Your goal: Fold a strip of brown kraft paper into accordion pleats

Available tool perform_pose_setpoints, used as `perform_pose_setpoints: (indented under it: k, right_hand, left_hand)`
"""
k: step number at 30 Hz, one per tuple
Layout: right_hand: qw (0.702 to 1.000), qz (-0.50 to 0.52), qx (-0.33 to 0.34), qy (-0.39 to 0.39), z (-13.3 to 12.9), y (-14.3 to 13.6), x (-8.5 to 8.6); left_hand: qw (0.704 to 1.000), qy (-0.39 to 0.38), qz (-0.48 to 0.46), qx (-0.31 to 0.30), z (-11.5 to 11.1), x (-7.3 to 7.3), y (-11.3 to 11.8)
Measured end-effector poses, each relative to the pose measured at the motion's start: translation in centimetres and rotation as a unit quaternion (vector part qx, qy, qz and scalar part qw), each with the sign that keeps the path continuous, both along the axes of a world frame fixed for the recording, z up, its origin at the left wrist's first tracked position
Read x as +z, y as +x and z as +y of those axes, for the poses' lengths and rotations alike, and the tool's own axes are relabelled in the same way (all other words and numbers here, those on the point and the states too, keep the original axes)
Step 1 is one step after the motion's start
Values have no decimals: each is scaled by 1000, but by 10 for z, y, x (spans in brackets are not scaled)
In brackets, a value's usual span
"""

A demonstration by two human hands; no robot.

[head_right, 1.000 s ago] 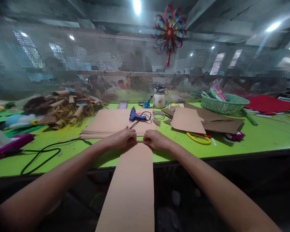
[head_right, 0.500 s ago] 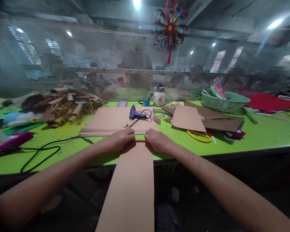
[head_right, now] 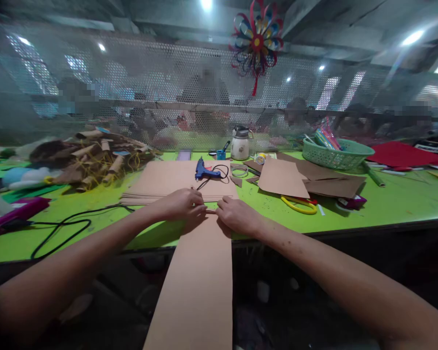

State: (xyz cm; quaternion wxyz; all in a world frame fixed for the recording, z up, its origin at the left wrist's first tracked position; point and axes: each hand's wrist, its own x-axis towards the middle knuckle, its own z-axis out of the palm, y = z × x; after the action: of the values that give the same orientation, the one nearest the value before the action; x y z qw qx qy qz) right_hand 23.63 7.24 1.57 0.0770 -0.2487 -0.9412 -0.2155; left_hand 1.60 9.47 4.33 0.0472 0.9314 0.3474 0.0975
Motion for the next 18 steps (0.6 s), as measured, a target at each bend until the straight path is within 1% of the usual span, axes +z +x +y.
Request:
perform_pose_setpoints:
  k: [2, 4, 7, 11, 15, 18]
  right_hand:
    - [999, 21, 16, 31, 0, 2, -4]
    - [997, 46, 27, 60, 0, 3, -7]
    - [993, 77, 32, 89, -2, 5, -8]
    - [990, 97, 31, 99, -5, 5, -6]
    - [988, 118, 33, 95, -5, 5, -6]
    - [986, 155, 22, 62, -5, 6, -8]
  left_hand:
    - [997, -46, -19, 54, 8, 4, 8]
    - [992, -91, -38, 75, 12, 5, 14]
    - [982, -167, -54, 71, 14, 4, 13]
    - [960, -252, -105, 57, 11, -1, 3]
    - [944, -282, -161, 58, 5, -5, 1]
    - [937, -295, -177, 64, 2, -5, 4]
